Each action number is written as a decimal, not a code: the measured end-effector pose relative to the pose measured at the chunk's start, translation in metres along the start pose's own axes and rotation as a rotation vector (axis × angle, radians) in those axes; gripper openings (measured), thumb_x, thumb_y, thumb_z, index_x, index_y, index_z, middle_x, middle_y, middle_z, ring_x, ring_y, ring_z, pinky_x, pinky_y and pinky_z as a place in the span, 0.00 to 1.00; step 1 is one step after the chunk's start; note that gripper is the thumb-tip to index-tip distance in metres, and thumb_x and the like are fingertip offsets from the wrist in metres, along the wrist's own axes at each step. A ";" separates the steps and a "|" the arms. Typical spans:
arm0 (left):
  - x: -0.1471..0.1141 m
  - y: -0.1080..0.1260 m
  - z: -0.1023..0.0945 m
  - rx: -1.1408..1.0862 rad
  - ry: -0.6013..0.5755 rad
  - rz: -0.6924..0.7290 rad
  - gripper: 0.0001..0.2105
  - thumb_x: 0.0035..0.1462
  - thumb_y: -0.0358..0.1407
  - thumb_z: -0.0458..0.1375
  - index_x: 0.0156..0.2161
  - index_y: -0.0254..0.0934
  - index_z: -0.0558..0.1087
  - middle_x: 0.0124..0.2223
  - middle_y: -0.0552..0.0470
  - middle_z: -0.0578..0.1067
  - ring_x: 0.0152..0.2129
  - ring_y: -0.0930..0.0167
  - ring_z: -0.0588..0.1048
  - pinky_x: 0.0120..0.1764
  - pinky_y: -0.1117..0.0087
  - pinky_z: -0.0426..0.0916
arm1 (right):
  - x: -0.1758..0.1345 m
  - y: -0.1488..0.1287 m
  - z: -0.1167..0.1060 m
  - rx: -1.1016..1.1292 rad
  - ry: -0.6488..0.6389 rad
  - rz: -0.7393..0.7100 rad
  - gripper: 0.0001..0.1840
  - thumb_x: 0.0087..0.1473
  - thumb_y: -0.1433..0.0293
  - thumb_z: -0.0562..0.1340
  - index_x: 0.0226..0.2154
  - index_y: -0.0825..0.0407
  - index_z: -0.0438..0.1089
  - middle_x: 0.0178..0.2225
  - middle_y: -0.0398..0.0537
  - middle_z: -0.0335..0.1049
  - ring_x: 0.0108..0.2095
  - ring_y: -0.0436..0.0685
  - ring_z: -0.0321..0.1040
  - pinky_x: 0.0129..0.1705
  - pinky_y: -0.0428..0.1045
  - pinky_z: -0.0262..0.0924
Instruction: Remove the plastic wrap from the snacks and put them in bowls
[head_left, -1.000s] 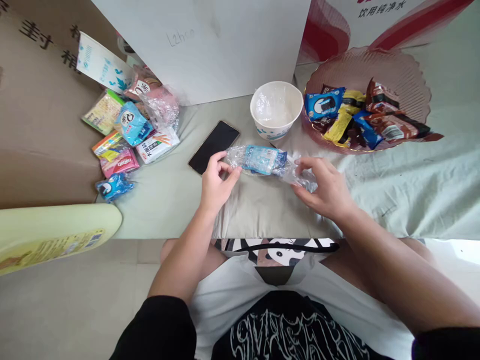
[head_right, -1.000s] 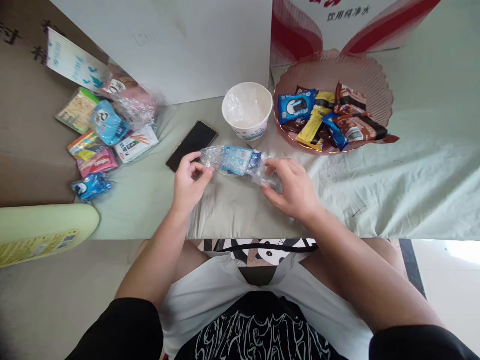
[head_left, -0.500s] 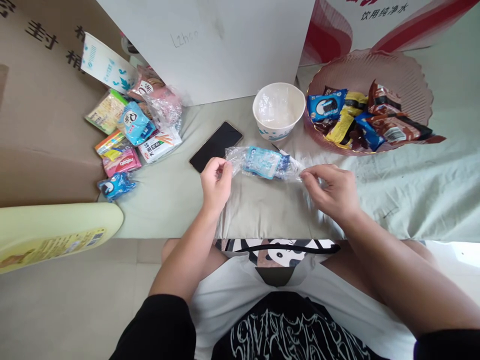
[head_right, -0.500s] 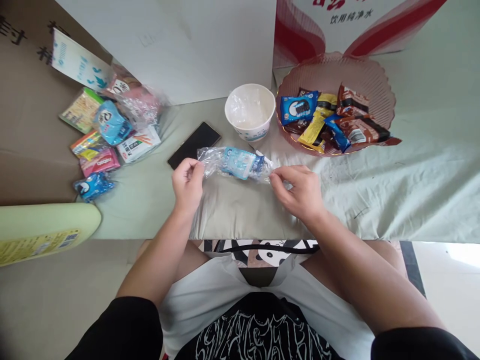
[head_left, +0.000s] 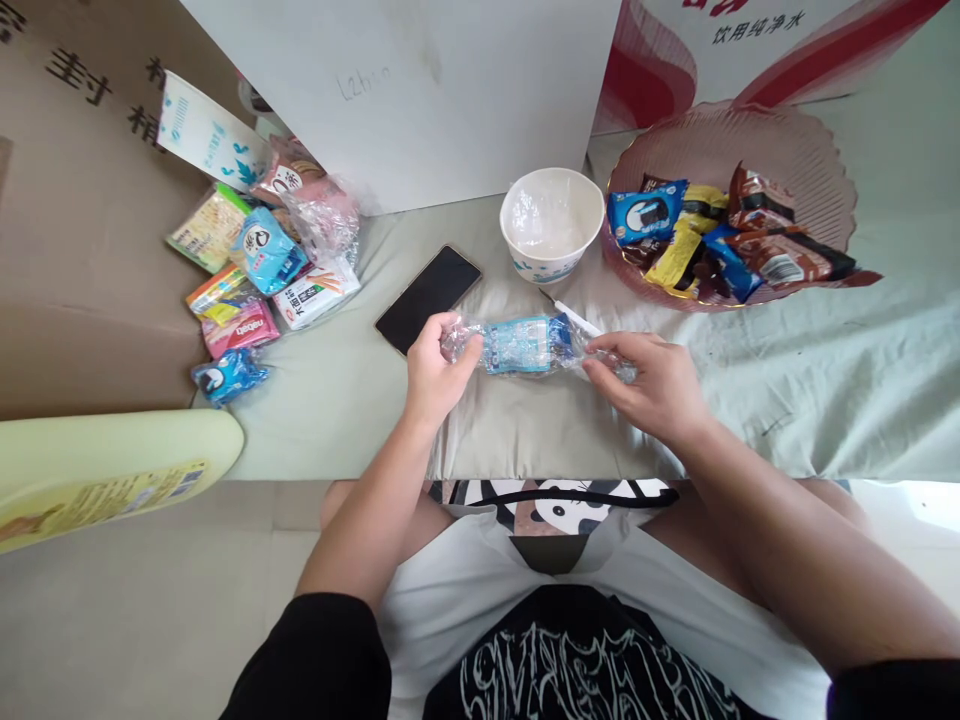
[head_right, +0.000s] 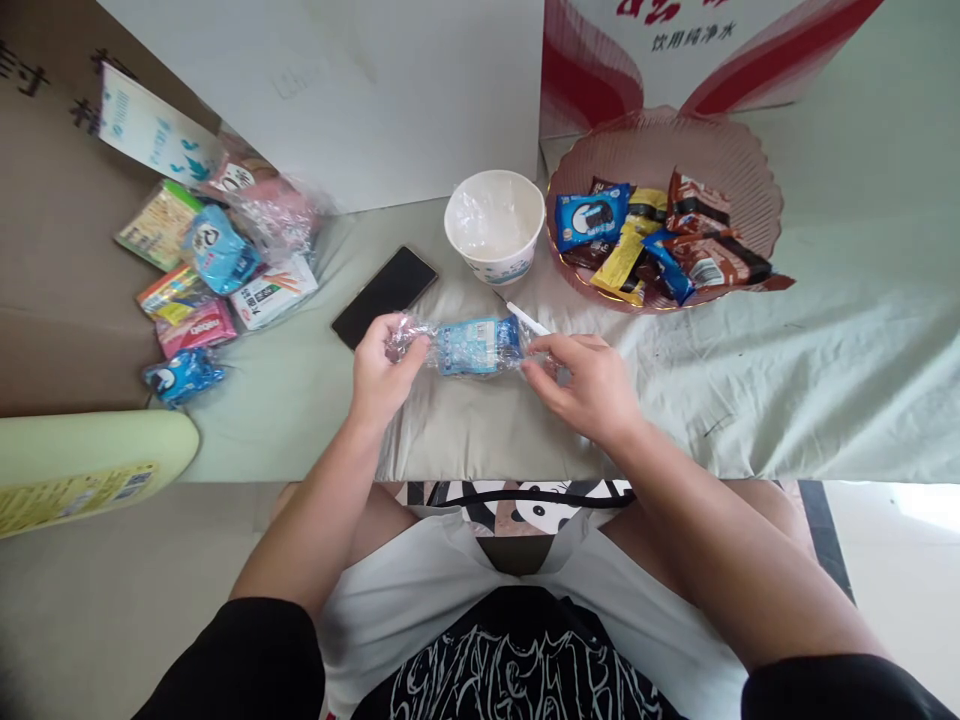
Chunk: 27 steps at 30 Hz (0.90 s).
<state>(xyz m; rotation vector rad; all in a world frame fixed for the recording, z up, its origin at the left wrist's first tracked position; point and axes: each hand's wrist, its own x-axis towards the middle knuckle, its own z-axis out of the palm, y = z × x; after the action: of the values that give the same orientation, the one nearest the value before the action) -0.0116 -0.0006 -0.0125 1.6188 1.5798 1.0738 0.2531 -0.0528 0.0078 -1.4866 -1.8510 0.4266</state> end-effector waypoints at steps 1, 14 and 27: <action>-0.001 0.001 -0.001 0.011 0.002 0.009 0.11 0.57 0.45 0.62 0.39 0.39 0.73 0.35 0.53 0.76 0.29 0.72 0.72 0.34 0.71 0.68 | 0.000 0.000 0.000 -0.006 0.011 0.004 0.07 0.58 0.65 0.61 0.33 0.47 0.76 0.25 0.44 0.77 0.28 0.57 0.75 0.36 0.52 0.68; -0.002 -0.005 -0.005 0.231 -0.040 0.323 0.13 0.62 0.45 0.60 0.45 0.40 0.78 0.52 0.45 0.71 0.50 0.64 0.73 0.54 0.60 0.70 | 0.001 -0.012 -0.007 0.096 0.185 -0.035 0.09 0.59 0.70 0.58 0.29 0.48 0.71 0.25 0.42 0.77 0.24 0.52 0.72 0.31 0.48 0.65; -0.005 0.010 -0.010 0.136 0.261 0.396 0.08 0.58 0.33 0.55 0.26 0.40 0.67 0.37 0.48 0.76 0.39 0.65 0.77 0.43 0.62 0.72 | -0.001 -0.012 -0.009 0.163 0.033 0.056 0.07 0.59 0.68 0.58 0.31 0.47 0.69 0.19 0.39 0.72 0.19 0.52 0.69 0.26 0.47 0.64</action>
<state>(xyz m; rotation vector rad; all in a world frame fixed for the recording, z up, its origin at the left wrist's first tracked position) -0.0156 -0.0074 0.0008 2.0074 1.5574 1.4604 0.2513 -0.0584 0.0221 -1.4292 -1.7092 0.5631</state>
